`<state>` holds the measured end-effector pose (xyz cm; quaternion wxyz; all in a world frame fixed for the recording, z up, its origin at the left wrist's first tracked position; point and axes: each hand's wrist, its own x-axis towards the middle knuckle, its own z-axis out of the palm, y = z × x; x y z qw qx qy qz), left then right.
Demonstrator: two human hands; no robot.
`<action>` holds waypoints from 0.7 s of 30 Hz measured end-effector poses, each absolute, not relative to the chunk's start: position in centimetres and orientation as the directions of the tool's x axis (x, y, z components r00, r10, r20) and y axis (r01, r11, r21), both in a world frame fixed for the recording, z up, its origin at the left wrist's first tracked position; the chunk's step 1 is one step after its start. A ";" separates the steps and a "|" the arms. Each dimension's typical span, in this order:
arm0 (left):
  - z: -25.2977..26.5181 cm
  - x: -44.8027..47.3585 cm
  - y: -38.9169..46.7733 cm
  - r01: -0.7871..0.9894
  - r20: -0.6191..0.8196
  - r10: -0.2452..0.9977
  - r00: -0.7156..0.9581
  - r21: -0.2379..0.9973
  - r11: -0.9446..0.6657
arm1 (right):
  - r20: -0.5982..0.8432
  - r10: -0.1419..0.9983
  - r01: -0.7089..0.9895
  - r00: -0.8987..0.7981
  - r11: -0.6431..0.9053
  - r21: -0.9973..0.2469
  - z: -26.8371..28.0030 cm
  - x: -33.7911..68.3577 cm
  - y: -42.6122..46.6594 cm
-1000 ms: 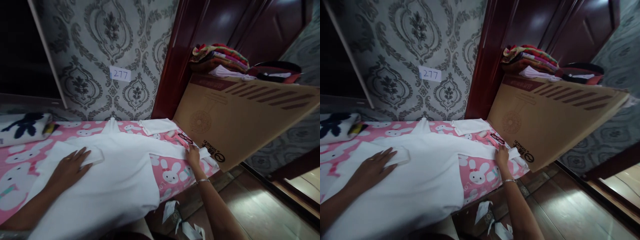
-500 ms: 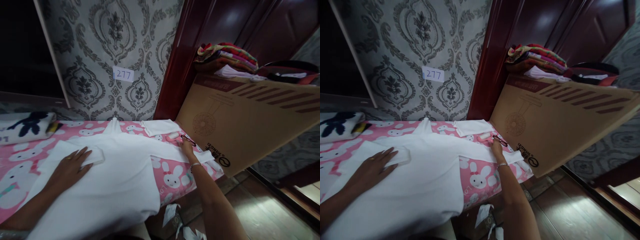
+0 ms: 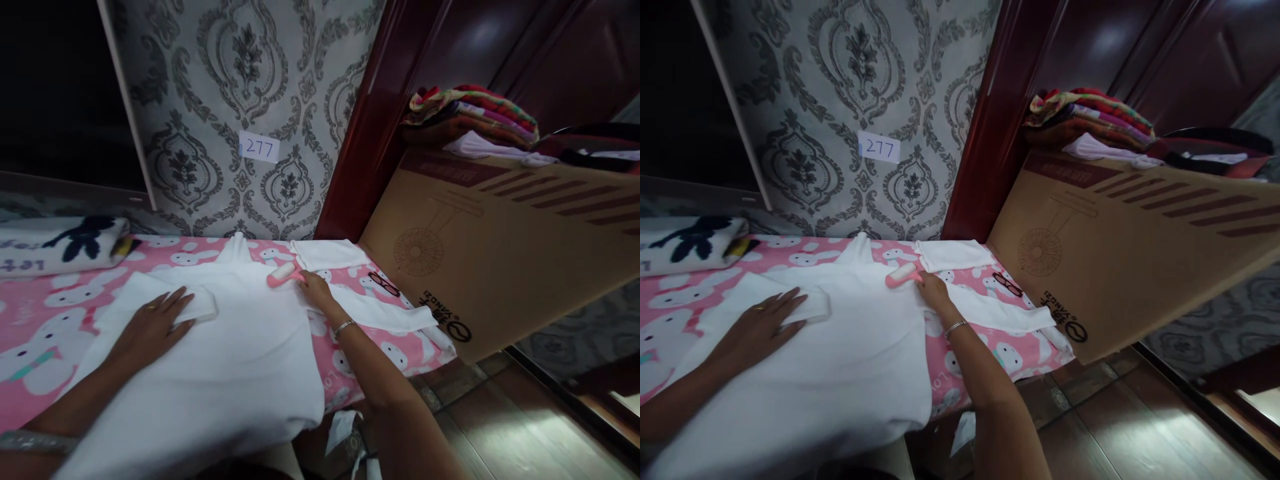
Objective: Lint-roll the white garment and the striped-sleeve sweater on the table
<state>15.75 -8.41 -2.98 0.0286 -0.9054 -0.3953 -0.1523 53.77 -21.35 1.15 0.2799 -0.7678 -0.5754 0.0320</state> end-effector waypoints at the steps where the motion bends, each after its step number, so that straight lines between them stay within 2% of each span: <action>1: -3.0 15.7 -8.4 0.726 0.300 0.709 0.638 0.073 -0.684 | 0.267 0.906 0.861 0.329 -0.172 -0.479 0.8 54.0 -21.5; 4: -3.1 15.8 -8.4 0.723 0.318 0.708 0.630 0.093 -0.685 | 0.253 0.912 0.844 0.323 -0.157 -0.512 0.0 56.3 -24.4; 8: -3.4 15.9 -8.2 0.715 0.326 0.698 0.638 0.085 -0.694 | 0.232 0.902 0.824 0.366 -0.198 -0.531 -0.4 60.9 -32.7; 14: -4.2 15.9 -7.4 0.708 0.349 0.679 0.646 0.060 -0.704 | 0.175 0.790 0.760 0.588 -0.465 -0.455 1.5 67.3 -43.3; 17: -4.5 16.0 -7.1 0.696 0.387 0.656 0.649 0.048 -0.717 | 0.202 0.732 0.732 0.651 -0.534 -0.423 2.3 68.5 -44.1; 21: -4.4 16.0 -7.0 0.698 0.383 0.657 0.649 0.044 -0.715 | 0.220 0.740 0.744 0.636 -0.513 -0.428 0.9 66.7 -39.7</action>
